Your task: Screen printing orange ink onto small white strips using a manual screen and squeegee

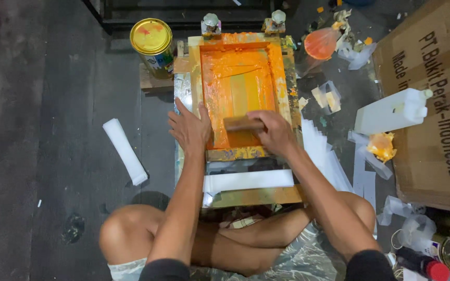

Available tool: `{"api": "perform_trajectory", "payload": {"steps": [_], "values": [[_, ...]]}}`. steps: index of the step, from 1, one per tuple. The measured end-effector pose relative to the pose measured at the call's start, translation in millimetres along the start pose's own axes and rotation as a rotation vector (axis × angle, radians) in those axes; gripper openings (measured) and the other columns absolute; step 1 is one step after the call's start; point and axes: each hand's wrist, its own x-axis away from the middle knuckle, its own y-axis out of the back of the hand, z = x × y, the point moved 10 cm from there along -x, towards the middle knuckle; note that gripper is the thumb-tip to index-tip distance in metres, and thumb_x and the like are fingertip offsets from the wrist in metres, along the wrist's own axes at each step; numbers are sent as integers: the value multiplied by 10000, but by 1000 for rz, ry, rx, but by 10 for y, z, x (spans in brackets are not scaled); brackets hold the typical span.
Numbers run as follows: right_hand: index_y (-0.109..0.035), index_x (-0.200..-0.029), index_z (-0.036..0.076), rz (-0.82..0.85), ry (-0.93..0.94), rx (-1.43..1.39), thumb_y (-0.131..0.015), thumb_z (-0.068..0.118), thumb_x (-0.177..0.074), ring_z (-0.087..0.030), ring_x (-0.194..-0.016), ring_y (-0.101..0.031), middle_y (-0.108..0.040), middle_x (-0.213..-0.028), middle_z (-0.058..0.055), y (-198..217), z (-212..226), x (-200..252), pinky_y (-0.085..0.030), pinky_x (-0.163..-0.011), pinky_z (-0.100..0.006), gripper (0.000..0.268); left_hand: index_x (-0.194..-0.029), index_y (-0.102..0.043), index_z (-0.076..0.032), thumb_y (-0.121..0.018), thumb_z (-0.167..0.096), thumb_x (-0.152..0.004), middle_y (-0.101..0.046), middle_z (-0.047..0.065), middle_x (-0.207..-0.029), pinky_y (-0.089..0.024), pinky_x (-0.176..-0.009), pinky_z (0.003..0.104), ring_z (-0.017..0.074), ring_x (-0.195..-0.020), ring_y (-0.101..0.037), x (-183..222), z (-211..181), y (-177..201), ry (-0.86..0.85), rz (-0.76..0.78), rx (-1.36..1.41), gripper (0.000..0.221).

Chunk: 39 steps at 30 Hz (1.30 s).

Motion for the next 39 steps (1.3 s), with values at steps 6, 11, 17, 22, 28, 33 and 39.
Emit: {"api": "perform_trajectory", "payload": {"steps": [6,11,17,22,28,33,39], "values": [[-719,-1116,157,61,-5,-44,-686,91,-932,-355,-1039,-705,-767,-1062,-67,10,115,398,-564,-907,-471,199,-1594,-223,-89,-387,-647,-991,-445,243,-1357,-389,-978,575,443,-1288,-466,19,128,-102,8,39,-45,838],[-737,-1125,167,124,-40,-100,-690,114,-958,-351,-1031,-702,-768,-1052,-67,71,243,445,-560,-901,-464,181,-1605,-199,-89,-399,-655,-981,-419,255,-1407,-373,-1012,576,438,-1328,-435,134,211,-102,38,59,-29,866],[-752,-1162,121,223,-192,-150,-739,40,-910,-409,-1069,-696,-778,-1075,-117,172,265,98,-545,-940,-526,265,-1604,-216,-75,-388,-641,-986,-449,234,-1360,-390,-975,548,433,-1274,-476,177,134,5,39,56,2,856],[-754,-1192,142,91,-142,-88,-747,-14,-892,-361,-1124,-690,-757,-1140,-93,117,-268,-565,-538,-966,-488,337,-1609,-209,-55,-377,-623,-997,-444,247,-1350,-399,-942,546,447,-1238,-485,177,58,58,40,83,7,851],[-760,-1116,215,-17,-82,0,-810,152,-907,-319,-1083,-703,-756,-1135,-22,4,-429,-756,-556,-920,-426,224,-1596,-246,-70,-401,-629,-981,-465,203,-1267,-399,-892,518,423,-1148,-511,162,120,28,46,51,-15,845],[-758,-1138,210,94,-110,7,-773,132,-919,-350,-1092,-706,-764,-1131,-67,-46,-242,-346,-563,-915,-473,233,-1583,-268,-32,-432,-580,-988,-481,240,-1266,-405,-890,548,450,-1136,-517,182,70,78,8,-2,22,826],[-746,-1127,178,145,-64,-25,-724,80,-906,-360,-1067,-710,-771,-1090,-92,158,212,170,-567,-907,-468,243,-1574,-286,-56,-461,-621,-966,-486,235,-1262,-398,-988,634,477,-1197,-510,144,161,-16,2,-36,14,848]]}}
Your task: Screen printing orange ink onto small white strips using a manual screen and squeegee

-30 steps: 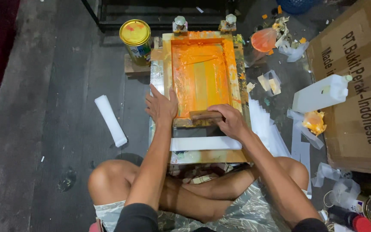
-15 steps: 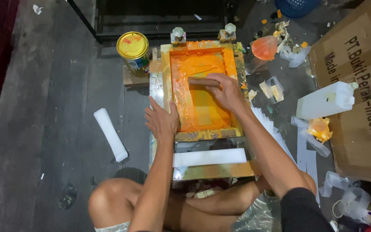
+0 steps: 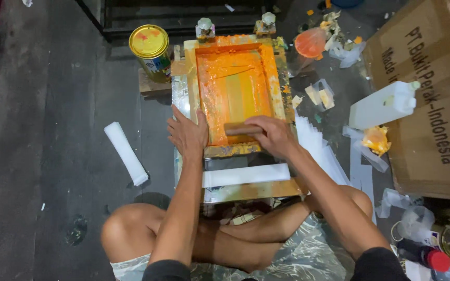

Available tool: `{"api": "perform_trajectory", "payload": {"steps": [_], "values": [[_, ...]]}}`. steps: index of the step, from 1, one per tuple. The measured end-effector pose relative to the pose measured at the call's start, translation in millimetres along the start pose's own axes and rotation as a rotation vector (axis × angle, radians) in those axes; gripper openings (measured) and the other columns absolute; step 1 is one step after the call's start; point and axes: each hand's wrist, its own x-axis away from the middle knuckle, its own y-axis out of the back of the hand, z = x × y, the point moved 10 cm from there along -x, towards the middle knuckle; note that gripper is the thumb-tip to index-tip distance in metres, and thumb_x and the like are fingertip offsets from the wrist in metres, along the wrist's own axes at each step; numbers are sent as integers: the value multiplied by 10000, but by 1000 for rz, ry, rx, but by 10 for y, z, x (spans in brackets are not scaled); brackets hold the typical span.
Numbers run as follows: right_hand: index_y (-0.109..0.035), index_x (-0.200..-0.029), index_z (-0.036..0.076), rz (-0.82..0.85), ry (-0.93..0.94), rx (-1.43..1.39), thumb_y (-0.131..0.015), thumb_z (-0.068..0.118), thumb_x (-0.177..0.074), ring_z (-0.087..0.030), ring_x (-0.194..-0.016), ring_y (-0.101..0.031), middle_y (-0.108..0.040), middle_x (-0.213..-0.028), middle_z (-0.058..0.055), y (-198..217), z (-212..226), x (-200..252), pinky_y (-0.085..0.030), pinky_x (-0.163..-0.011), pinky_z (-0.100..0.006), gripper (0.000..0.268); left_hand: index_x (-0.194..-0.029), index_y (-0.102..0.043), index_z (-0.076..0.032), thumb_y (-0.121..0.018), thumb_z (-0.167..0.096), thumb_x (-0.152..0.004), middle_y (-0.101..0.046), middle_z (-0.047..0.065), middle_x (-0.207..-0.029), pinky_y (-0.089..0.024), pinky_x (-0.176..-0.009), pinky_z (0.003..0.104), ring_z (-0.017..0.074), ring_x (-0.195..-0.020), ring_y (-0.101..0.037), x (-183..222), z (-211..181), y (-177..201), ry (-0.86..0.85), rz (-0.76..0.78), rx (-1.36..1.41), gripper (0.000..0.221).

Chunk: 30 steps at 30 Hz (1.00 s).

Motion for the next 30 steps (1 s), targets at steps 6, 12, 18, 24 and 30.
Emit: {"api": "perform_trajectory", "payload": {"steps": [6,12,18,24,30], "values": [[-755,-1116,159,86,-71,-109,-729,83,-891,-393,-1034,-716,-786,-1058,-113,-21,11,206,-567,-879,-499,239,-1577,-290,-45,-462,-633,-972,-473,252,-1302,-380,-1022,668,486,-1270,-484,-10,64,-76,-14,-11,10,860],[-763,-1175,123,204,-200,-80,-706,26,-875,-449,-1021,-712,-793,-1063,-161,98,247,38,-561,-862,-526,320,-1579,-277,-58,-439,-629,-970,-472,243,-1315,-403,-975,595,462,-1242,-501,14,16,-4,4,8,13,850],[-775,-1159,205,-57,-47,9,-807,119,-889,-346,-1125,-694,-775,-1111,-49,144,-299,-709,-534,-975,-454,285,-1581,-281,-52,-437,-612,-968,-468,254,-1338,-412,-962,586,472,-1226,-509,-5,-23,12,22,38,0,845],[-749,-1150,238,-81,-9,112,-784,236,-935,-288,-1185,-675,-757,-1156,5,-37,-602,-1140,-303,-1191,-544,217,-1582,-301,-55,-444,-607,-956,-492,230,-1287,-410,-921,555,453,-1167,-523,28,-67,84,34,59,-7,846],[-752,-1144,233,-34,-26,56,-786,240,-953,-299,-1198,-669,-752,-1180,6,-114,-479,-776,-238,-1201,-603,194,-1565,-317,-32,-457,-582,-969,-503,244,-1247,-422,-882,570,474,-1130,-537,8,-90,82,-2,13,-19,823]]}}
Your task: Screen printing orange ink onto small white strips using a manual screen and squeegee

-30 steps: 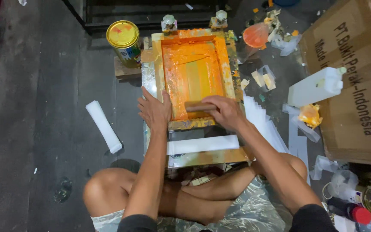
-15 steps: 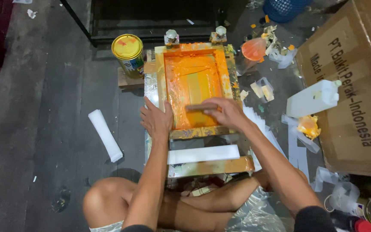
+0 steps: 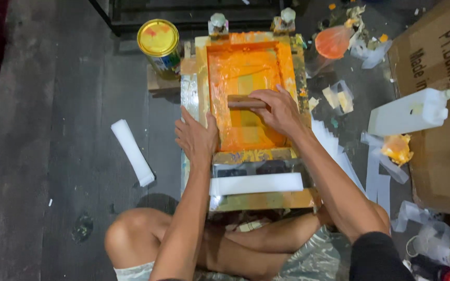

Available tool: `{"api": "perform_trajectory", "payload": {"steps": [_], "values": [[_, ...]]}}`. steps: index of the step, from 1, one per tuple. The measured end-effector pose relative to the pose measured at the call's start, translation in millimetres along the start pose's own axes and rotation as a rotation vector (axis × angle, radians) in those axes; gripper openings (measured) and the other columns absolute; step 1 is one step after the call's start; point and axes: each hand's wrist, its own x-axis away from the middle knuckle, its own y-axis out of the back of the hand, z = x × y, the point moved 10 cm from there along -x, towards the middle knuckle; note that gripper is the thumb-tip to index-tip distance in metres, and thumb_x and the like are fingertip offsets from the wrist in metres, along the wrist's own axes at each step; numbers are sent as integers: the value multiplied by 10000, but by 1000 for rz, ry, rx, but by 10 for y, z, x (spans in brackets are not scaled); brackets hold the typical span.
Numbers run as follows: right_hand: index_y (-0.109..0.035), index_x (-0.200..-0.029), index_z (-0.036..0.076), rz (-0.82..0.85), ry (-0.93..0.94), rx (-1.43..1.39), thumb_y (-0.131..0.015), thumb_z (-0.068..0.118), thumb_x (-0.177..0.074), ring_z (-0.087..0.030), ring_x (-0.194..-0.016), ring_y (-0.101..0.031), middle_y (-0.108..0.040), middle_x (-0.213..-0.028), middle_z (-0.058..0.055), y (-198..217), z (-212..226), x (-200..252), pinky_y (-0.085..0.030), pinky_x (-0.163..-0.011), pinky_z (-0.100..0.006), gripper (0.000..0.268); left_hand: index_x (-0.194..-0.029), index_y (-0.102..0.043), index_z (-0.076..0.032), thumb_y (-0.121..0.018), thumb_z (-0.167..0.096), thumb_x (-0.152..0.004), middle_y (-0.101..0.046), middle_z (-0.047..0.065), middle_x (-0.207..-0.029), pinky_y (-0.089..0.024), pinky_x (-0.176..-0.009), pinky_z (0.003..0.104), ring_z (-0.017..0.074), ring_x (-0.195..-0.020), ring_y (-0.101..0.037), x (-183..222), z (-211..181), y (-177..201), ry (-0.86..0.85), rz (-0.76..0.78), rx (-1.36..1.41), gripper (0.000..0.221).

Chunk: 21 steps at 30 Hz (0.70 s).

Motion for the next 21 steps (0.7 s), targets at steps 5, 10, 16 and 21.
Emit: {"api": "perform_trajectory", "payload": {"steps": [5,10,16,21], "values": [[-739,-1179,172,87,39,-32,-717,97,-953,-368,-1171,-663,-755,-1154,-72,27,236,561,-248,-1200,-612,239,-1557,-317,-32,-469,-599,-970,-499,243,-1217,-420,-902,603,488,-1124,-534,-11,66,-47,-16,-38,-4,830],[-732,-1204,184,100,88,-44,-646,173,-982,-320,-1203,-654,-749,-1183,-37,52,368,978,-221,-1221,-564,238,-1561,-300,-38,-493,-600,-964,-496,239,-1228,-409,-953,635,495,-1156,-528,17,72,-65,-24,-41,27,842],[-731,-1197,192,246,-40,-49,-690,30,-886,-350,-1176,-671,-759,-1182,-52,25,344,988,-262,-1218,-567,353,-1577,-266,-29,-438,-602,-987,-485,236,-1255,-404,-944,590,472,-1166,-524,15,81,-64,-15,-14,57,840],[-740,-1221,171,153,-38,-133,-697,57,-941,-378,-1161,-672,-766,-1141,-76,56,220,592,-244,-1209,-622,306,-1587,-244,-67,-418,-649,-970,-467,216,-1282,-407,-938,570,454,-1214,-501,-45,137,-193,10,27,9,866]]}}
